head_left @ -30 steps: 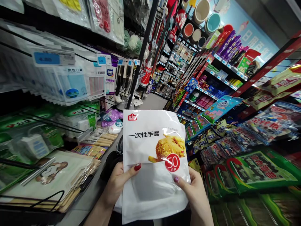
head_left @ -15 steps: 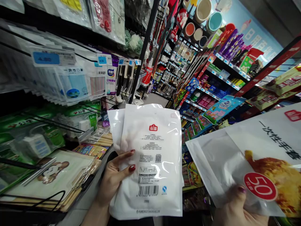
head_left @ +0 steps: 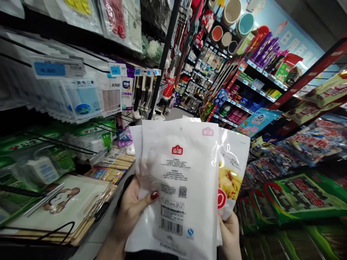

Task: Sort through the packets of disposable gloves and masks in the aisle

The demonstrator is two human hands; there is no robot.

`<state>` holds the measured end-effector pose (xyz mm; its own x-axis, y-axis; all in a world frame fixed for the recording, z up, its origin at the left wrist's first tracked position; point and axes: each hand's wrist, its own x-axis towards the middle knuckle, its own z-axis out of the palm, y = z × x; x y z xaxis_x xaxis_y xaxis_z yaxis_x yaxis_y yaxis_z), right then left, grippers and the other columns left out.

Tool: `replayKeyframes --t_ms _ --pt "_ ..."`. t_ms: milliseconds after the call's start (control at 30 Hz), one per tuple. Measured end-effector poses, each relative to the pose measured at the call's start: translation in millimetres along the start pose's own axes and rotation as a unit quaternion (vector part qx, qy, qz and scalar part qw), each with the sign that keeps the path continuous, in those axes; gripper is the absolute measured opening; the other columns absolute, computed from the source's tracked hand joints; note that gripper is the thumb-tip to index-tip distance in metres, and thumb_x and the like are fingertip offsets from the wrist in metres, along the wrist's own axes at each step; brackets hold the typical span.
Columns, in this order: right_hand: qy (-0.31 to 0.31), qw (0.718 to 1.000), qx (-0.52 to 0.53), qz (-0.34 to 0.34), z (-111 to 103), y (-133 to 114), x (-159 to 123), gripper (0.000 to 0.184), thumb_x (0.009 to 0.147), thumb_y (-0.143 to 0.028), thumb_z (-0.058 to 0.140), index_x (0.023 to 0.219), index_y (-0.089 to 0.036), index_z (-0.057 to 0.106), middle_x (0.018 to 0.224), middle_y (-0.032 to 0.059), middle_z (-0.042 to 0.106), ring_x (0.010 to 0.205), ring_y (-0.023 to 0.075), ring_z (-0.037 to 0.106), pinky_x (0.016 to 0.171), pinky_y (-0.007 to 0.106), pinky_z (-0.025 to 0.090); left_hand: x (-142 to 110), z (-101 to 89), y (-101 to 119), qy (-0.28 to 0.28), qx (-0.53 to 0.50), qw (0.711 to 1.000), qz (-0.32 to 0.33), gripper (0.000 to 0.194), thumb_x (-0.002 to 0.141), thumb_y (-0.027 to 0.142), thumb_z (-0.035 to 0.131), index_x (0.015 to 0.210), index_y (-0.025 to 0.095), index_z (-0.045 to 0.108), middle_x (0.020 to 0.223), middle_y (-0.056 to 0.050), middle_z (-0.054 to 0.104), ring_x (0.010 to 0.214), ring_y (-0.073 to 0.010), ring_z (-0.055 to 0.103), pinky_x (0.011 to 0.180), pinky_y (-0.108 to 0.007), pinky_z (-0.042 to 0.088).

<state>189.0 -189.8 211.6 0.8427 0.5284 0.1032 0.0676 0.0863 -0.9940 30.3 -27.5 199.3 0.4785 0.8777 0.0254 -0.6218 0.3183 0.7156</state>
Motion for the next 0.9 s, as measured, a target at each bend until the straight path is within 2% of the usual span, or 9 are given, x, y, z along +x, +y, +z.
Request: replayKeyframes --t_ms 133,200,333,433,500,600,733,800,900 --pt "-0.06 0.997 -0.033 0.02 8 -14 -5 0.03 0.053 -0.044 0.077 0.068 -0.019 0.067 0.066 0.0046 0.07 0.056 0.0195 0.062 0.048 0.028 0.052 1 -4.1 -8 -0.004 -0.001 0.999 -0.05 0.052 0.061 0.018 0.076 0.109 0.016 0.058 0.098 -0.008 0.068 0.096 -0.0239 0.062 0.081 -0.029 0.052" --pt "-0.077 0.995 -0.052 0.02 10 -17 -6 0.032 0.054 -0.048 0.075 0.065 -0.019 0.067 0.062 0.0039 0.069 0.053 0.0185 0.06 0.045 0.026 0.05 -1 0.4 -8 0.002 -0.02 0.997 -0.07 0.051 0.058 0.018 0.077 0.105 0.016 0.061 0.093 -0.007 0.069 0.092 -0.0243 0.063 0.076 -0.029 0.053" --pt "-0.023 0.994 -0.103 -0.015 7 -10 -13 0.029 0.056 -0.051 0.072 0.066 -0.024 0.067 0.062 0.0031 0.067 0.058 0.0223 0.061 0.048 0.03 0.051 -6 14.7 -4 0.02 -0.038 0.995 -0.089 0.042 0.053 0.017 0.078 0.093 0.018 0.065 0.087 -0.004 0.071 0.089 -0.0217 0.064 0.078 -0.026 0.051" --pt "0.01 0.99 -0.136 -0.029 4 -5 -17 0.021 0.056 -0.042 0.073 0.071 -0.028 0.068 0.066 0.0029 0.068 0.064 0.0268 0.063 0.051 0.034 0.052 -9 21.7 0 0.004 -0.049 0.992 -0.12 0.029 0.054 0.017 0.077 0.08 0.018 0.067 0.085 -0.003 0.071 0.085 -0.0208 0.065 0.075 -0.025 0.051" --pt "0.016 0.99 -0.139 -0.028 5 -8 -16 0.023 0.058 -0.04 0.072 0.077 -0.028 0.068 0.07 0.0034 0.069 0.067 0.0276 0.063 0.053 0.035 0.052 -9 23.5 1 -0.009 -0.054 0.989 -0.14 0.025 0.054 0.017 0.077 0.077 0.018 0.067 0.088 -0.004 0.071 0.085 -0.0217 0.065 0.074 -0.027 0.051" --pt "0.002 0.99 -0.14 -0.024 9 -20 -6 0.031 0.059 -0.04 0.072 0.086 -0.025 0.067 0.081 0.0048 0.069 0.073 0.0254 0.063 0.059 0.033 0.052 -8 22.7 2 -0.005 -0.045 0.989 -0.139 0.023 0.056 0.017 0.077 0.076 0.018 0.066 0.086 -0.003 0.071 0.087 -0.0224 0.064 0.077 -0.029 0.051" --pt "-0.008 0.995 -0.07 -0.07 6 -26 9 0.034 0.072 -0.045 0.061 0.1 -0.027 0.056 0.104 0.006 0.062 0.08 0.0193 0.061 0.066 0.03 0.049 -6 19.3 1 -0.005 0.003 0.994 -0.111 0.036 0.058 0.02 0.077 0.092 0.017 0.066 0.086 -0.005 0.071 0.085 -0.0225 0.065 0.077 -0.03 0.052" --pt "-0.037 0.991 -0.034 -0.121 1 -24 13 0.028 0.077 -0.045 0.056 0.097 -0.027 0.054 0.112 0.0062 0.055 0.077 0.0165 0.06 0.066 0.03 0.048 -7 18.4 -1 0.011 0.03 0.995 -0.093 0.04 0.058 0.022 0.077 0.096 0.015 0.065 0.088 -0.007 0.071 0.086 -0.0234 0.065 0.079 -0.031 0.052" --pt "-0.095 0.974 -0.119 -0.168 -4 -22 13 0.017 0.076 -0.038 0.059 0.08 -0.022 0.057 0.103 0.0058 0.052 0.084 0.0177 0.056 0.068 0.028 0.045 -8 17.2 -4 0.032 0.048 0.995 -0.077 0.037 0.058 0.022 0.077 0.092 0.015 0.064 0.091 -0.008 0.071 0.091 -0.0257 0.064 0.08 -0.032 0.052"
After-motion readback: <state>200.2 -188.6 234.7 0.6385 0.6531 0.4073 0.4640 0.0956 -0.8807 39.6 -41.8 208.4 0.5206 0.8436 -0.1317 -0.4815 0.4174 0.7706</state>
